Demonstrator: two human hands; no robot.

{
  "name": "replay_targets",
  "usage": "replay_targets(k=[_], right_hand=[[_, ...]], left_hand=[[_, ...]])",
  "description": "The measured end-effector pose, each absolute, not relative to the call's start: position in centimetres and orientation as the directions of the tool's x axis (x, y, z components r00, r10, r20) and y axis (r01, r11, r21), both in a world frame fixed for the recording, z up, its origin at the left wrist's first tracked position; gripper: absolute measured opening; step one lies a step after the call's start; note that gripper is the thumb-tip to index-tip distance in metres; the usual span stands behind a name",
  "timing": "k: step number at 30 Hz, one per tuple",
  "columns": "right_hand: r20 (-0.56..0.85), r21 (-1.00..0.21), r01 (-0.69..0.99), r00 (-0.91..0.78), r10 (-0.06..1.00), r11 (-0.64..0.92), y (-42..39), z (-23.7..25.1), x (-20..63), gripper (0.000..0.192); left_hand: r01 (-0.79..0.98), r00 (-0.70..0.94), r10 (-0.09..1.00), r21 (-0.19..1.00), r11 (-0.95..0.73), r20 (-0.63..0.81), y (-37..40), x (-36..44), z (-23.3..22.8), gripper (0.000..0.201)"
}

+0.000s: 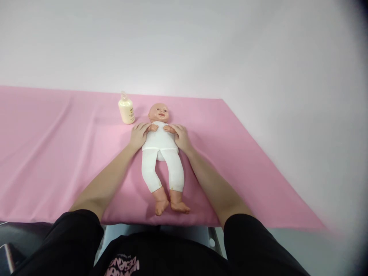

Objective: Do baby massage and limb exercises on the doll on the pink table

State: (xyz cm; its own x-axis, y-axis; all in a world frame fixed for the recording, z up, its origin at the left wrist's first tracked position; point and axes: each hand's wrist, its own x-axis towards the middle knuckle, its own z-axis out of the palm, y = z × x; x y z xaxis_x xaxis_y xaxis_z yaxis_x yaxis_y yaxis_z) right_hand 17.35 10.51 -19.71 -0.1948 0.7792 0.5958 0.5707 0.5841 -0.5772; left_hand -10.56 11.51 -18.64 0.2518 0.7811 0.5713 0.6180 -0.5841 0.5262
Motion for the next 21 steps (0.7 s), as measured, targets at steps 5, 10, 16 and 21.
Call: replay_targets(k=[5,10,16,21], right_hand=[[0.609,-0.594,0.568,-0.145,0.779,0.57,10.3,-19.6,17.3,0.048],[0.649,-0.694,0.466,0.075,0.757,0.548,10.6,-19.8,17.9,0.056],[0.524,-0.848,0.172,0.419,0.741,0.502,12.2,-20.7,19.5,0.077],[0.222,-0.953,-0.028,0.614,0.758,0.302,13.6,-22.2,20.6,0.083]], left_hand=[[0.622,0.19,0.783,0.544,-0.563,0.593,11.4,-10.6,-18.5,0.043],[0.485,-0.082,0.747,0.682,-0.548,0.659,11.0,-11.3,-17.9,0.047],[0.083,-0.484,0.792,0.92,-0.383,0.373,12.8,-13.0,-18.7,0.043],[-0.111,-0.599,0.791,0.965,-0.24,0.128,14.3,-14.0,-19.7,0.037]])
